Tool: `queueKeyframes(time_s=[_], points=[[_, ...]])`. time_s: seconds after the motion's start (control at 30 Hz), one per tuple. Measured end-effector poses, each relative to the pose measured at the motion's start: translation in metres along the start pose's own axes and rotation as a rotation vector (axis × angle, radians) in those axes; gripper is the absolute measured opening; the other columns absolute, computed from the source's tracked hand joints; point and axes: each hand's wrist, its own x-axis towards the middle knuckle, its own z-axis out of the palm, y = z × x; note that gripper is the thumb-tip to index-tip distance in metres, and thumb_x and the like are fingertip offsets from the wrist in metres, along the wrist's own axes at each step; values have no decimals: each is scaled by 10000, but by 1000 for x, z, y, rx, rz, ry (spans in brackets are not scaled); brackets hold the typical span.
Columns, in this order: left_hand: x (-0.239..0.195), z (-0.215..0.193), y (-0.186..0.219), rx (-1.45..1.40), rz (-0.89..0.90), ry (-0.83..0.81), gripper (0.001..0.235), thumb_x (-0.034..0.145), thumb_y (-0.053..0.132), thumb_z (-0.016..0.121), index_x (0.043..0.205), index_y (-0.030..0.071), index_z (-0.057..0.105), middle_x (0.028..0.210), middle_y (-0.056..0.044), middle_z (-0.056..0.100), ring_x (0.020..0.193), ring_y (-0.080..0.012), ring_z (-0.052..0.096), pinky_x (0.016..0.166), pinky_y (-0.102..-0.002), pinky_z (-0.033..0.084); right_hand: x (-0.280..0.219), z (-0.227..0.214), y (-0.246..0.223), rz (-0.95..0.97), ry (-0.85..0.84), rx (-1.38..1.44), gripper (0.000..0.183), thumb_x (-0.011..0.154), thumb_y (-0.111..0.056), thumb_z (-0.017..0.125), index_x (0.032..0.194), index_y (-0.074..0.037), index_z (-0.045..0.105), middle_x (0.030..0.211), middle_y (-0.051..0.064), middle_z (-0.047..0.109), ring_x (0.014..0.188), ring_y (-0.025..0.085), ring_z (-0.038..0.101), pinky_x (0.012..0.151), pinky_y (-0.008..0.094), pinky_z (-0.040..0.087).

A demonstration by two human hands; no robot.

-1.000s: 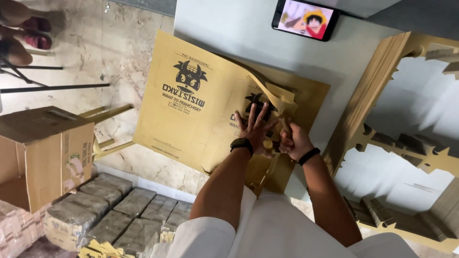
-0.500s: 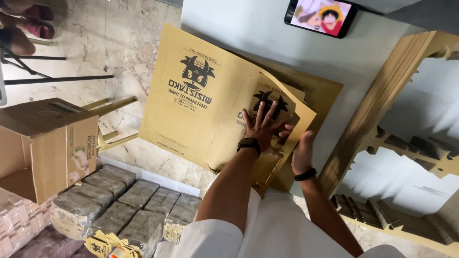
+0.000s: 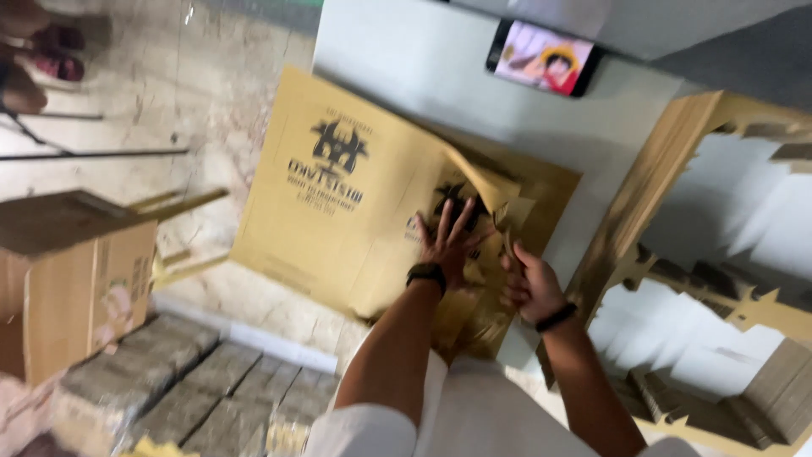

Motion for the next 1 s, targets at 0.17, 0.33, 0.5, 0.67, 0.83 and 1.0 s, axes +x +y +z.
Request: queueKeyframes(time_s=[0.17, 0.33, 0.5, 0.67, 0.83, 1.0], points=[[2, -21, -1, -47, -9, -40, 1167, 560, 716, 774, 1581, 469, 266, 1689, -5, -253, 1540, -409, -215, 1091, -887, 17, -20, 14, -19, -52, -76, 67, 537, 1068, -615, 437, 922, -113, 561, 549, -40, 302, 456, 112, 286, 477, 276, 282], [7, -13, -5, -87, 3, -28, 940, 745, 798, 614, 1565, 471, 292, 1705, -18, -199, 1547, -411, -191, 1101, -879, 30, -24, 38, -8, -186, -13, 173, 410, 1116, -475, 439, 1094, -103, 608, 593, 39, 422, 572, 166, 418, 628, 336, 404], [10, -12, -1, -103, -5, -76, 1033, 700, 733, 695, 1583, 475, 226, 1682, -11, -276, 1522, -417, -263, 1072, -892, -34, -1, 43, 13, -370, 109, 69, 330, 1111, -432, 436, 1135, -145, 598, 589, 28, 426, 519, 151, 445, 596, 303, 423], [6, -15, -2, -142, -4, -144, 1013, 751, 598, 698, 1602, 476, 162, 1678, -12, -304, 1517, -409, -291, 1088, -867, -56, -4, 63, 26, -536, 269, -48, 349, 1107, -446, 469, 1164, -138, 622, 601, 49, 509, 532, 156, 478, 593, 315, 442], [10, 2, -5, -153, 51, -17, 912, 872, 522, 636, 1604, 495, 93, 1691, -51, -280, 1519, -431, -280, 1079, -864, -43, -16, 86, 30, -629, 445, -247, 392, 1113, -451, 434, 1171, -149, 677, 619, 13, 559, 534, 132, 484, 586, 316, 416], [15, 24, -21, -197, 148, 51, 717, 944, 339, 586, 1582, 443, 276, 1704, -58, -249, 1527, -436, -265, 1056, -879, -45, -21, 106, 46, -738, 586, -372, 395, 1123, -441, 434, 1208, -141, 677, 721, 88, 628, 692, 218, 595, 705, 388, 487]])
